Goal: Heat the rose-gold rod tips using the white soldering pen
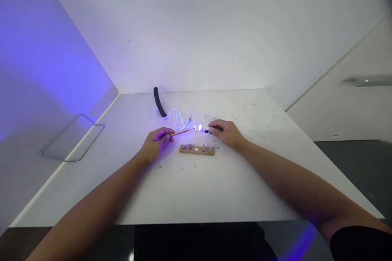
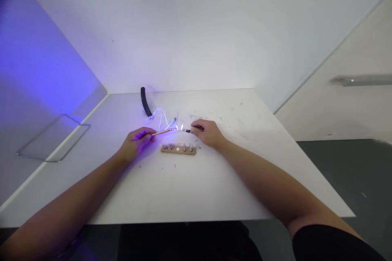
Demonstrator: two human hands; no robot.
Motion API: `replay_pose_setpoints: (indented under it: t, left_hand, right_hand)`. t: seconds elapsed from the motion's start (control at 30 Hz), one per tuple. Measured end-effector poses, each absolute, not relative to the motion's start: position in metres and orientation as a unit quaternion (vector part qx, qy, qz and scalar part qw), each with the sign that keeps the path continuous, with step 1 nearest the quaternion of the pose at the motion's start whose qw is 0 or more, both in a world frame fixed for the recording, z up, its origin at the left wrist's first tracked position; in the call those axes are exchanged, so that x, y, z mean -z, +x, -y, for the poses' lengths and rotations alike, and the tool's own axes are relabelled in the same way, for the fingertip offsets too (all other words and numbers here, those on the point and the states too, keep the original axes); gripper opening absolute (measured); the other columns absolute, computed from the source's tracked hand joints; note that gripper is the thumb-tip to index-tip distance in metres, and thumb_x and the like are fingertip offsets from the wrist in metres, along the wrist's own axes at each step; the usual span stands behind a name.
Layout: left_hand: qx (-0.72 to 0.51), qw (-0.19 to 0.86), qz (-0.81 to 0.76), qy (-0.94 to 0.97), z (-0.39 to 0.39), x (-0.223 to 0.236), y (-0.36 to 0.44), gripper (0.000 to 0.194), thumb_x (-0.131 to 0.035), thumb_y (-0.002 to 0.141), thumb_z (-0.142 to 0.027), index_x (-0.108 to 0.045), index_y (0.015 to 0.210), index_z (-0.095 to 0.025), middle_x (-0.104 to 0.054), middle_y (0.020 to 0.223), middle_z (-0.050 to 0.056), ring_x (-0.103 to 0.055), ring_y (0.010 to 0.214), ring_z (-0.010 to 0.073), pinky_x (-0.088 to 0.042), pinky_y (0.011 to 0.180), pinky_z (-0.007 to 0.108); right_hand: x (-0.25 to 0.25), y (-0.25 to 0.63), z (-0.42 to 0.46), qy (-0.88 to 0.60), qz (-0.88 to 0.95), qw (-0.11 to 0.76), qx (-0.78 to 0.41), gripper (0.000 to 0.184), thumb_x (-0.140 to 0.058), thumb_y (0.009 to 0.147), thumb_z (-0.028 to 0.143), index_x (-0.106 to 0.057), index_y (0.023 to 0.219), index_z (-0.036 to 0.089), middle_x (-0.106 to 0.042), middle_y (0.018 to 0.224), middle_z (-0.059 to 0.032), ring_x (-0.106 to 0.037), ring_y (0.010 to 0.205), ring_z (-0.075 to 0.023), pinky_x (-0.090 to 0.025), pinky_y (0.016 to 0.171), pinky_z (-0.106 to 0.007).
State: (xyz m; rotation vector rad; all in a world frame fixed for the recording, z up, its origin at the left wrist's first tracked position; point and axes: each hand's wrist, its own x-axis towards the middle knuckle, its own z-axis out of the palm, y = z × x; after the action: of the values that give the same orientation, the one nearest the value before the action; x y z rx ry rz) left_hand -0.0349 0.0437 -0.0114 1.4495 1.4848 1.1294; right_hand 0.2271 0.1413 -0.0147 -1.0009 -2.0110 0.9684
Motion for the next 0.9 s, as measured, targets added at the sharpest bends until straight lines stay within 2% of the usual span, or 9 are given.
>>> replay_pose_setpoints:
  t: [0.9]
  left_hand:
    - [-0.466, 0.373, -0.564, 0.571, -0.0473, 0.017, -0.0314, 0.018, -0.05, 0.077, -0.026, -0.062, 0.086, -0.016, -0.058, 0.074, 0.001, -0.048, 0.067, 0.0126, -0.037, 0.063, 0.025]
  right_hand:
    - [0.0135, 0.2273, -0.1438, -0.399, 0.778, 0.324, -0.362, 0.022, -0.058, 0.073, 0.034, -0.066, 0.09, 0.022, -0.067, 0.091, -0.0058, -0.062, 0.083, -0.0219, -0.05, 0.077, -0.038]
